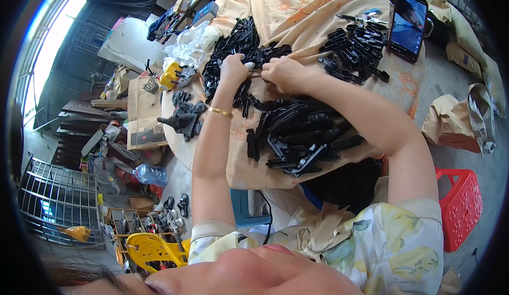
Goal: Inspecting and sorting small black plastic mechanical parts on a workbench.
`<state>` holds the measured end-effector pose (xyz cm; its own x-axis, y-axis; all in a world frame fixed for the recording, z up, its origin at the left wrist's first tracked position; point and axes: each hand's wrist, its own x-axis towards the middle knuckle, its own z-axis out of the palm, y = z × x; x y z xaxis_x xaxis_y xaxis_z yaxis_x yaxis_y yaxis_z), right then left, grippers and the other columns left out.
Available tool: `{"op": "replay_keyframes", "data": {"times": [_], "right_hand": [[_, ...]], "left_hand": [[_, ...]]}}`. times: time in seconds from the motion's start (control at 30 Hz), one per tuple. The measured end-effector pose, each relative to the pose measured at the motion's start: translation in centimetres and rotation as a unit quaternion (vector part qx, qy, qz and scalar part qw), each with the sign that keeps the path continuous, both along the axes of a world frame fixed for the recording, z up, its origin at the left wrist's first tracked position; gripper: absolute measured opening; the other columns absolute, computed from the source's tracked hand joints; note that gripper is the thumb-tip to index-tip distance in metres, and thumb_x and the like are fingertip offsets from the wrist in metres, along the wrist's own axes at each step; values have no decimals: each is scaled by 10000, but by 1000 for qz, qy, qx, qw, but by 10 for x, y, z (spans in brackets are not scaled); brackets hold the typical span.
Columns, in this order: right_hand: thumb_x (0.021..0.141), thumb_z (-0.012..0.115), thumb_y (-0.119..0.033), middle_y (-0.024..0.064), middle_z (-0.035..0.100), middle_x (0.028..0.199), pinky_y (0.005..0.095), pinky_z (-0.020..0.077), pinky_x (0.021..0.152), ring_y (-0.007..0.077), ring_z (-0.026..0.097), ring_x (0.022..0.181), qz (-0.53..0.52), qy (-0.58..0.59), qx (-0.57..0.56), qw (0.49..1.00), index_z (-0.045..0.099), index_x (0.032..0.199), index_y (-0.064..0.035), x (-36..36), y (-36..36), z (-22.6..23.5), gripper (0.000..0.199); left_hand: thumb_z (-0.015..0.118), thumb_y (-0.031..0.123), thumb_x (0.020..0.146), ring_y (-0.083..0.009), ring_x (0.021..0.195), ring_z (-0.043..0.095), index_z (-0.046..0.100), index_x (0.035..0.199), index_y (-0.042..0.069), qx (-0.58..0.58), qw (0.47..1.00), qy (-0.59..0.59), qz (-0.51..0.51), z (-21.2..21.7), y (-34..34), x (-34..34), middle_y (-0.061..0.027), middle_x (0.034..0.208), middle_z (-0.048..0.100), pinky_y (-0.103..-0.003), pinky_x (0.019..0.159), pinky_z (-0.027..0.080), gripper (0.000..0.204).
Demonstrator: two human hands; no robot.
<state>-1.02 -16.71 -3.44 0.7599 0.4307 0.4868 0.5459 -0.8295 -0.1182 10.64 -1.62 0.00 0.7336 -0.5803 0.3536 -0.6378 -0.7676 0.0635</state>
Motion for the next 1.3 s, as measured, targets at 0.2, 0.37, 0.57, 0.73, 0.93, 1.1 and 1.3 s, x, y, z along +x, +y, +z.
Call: {"op": "replay_keyframes", "data": {"times": [0.2, 0.37, 0.57, 0.73, 0.93, 1.1, 1.3], "right_hand": [[747, 513, -42, 114, 592, 902, 381, 479, 776, 276, 591, 915, -55, 9, 107, 993, 622, 823, -48, -12, -8, -5, 133], [691, 561, -16, 158, 589, 855, 395, 469, 720, 335, 581, 800, -101, -14, 31, 994, 581, 895, -4, -23, -13, 9, 206], [730, 598, -33, 131, 602, 775, 331, 496, 672, 255, 602, 708, -48, -24, 386, 921, 613, 952, 7, -28, -18, 27, 227], [796, 637, -15, 59, 646, 944, 252, 505, 744, 126, 612, 840, 94, 80, 645, 754, 608, 1068, 5, -27, -10, 26, 274], [756, 636, -1, 109, 598, 885, 306, 492, 708, 225, 608, 802, 57, -59, 405, 911, 579, 1004, 0, -34, -3, 27, 255], [747, 634, -38, 141, 557, 894, 378, 462, 710, 349, 544, 817, 24, -152, 247, 957, 514, 884, -3, -38, 3, 32, 185], [759, 664, -111, 146, 569, 926, 400, 434, 819, 335, 545, 904, 76, -115, 232, 963, 530, 972, 6, -41, 2, 30, 277]], "left_hand": [[699, 155, 692, -359, 889, 618, 633, 819, -22, 106, 992, 68, -7, 1, -11, 16, -232, 903, 637, -412, 796, 496, 228], [663, 132, 681, -362, 873, 617, 637, 786, -18, 26, 997, 69, 28, 0, -7, 17, -227, 884, 642, -401, 811, 494, 185], [638, 17, 692, -235, 727, 623, 477, 1112, -30, -336, 909, 245, 5, 12, 3, -24, -166, 891, 611, -317, 657, 534, 452], [573, -67, 781, -202, 794, 637, 333, 1281, -15, -491, 726, 459, -145, 14, 9, -86, -131, 929, 591, -304, 713, 570, 557], [521, -57, 804, -173, 806, 638, 507, 1136, -97, -546, 690, 453, -141, 8, 8, -103, -115, 983, 613, -283, 776, 555, 335], [578, -16, 820, -142, 839, 627, 538, 1128, -80, -520, 695, 464, -176, 11, 20, -98, -95, 983, 619, -256, 788, 537, 318], [613, 15, 832, -128, 831, 626, 558, 1118, -89, -517, 676, 500, -157, 14, 30, -97, -93, 970, 632, -240, 778, 532, 309]]}}
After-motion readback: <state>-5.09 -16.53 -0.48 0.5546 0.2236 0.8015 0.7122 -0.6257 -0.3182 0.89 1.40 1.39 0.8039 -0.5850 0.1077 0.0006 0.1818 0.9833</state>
